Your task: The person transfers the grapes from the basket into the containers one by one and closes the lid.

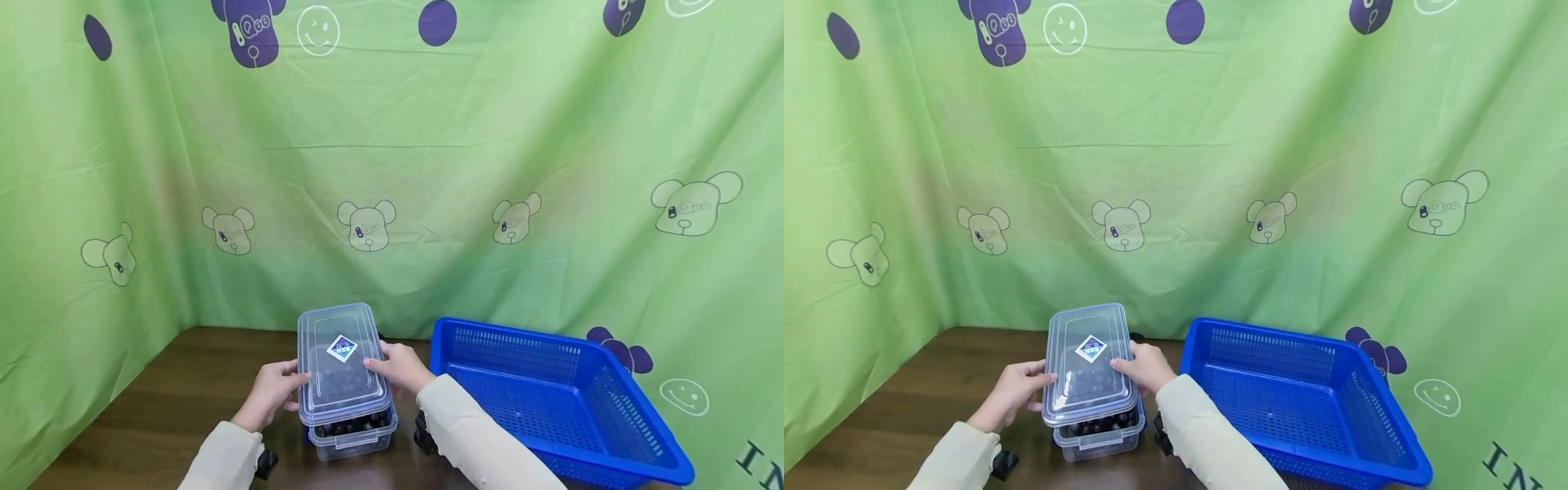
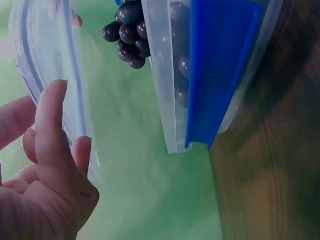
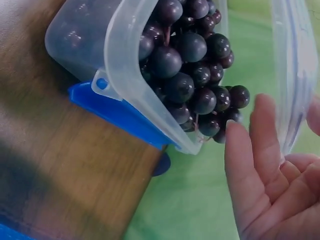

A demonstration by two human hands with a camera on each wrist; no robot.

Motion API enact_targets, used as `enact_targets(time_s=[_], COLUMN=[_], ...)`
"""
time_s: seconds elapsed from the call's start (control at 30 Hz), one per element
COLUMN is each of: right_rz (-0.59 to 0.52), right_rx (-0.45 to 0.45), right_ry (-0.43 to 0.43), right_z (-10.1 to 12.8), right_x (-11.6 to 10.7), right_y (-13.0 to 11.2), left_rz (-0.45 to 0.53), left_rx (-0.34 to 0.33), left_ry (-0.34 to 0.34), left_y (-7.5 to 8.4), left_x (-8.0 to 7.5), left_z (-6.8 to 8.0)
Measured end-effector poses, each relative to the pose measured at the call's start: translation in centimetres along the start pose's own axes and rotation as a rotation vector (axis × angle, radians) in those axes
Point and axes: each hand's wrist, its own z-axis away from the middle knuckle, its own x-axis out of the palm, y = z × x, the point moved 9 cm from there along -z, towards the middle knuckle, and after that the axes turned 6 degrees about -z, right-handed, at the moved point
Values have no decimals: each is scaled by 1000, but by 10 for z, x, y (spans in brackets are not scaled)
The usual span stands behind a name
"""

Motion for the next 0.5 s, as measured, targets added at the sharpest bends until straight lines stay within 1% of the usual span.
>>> enact_targets(time_s=[0.13,0.27,0.37,0.5], right_rz=[-6,-9,17,77], right_rx=[13,20,18,-28], right_ry=[9,-1,5,47], right_z=[2,5,7,7], right_x=[-1,2,5,6], right_y=[3,7,10,10], left_rz=[-20,-24,-9,1], left_rx=[-18,-26,-25,-22], left_ry=[-10,-30,-51,-73], left_y=[1,-1,-5,-10], left_x=[4,8,12,15], left_z=[-1,1,2,3])
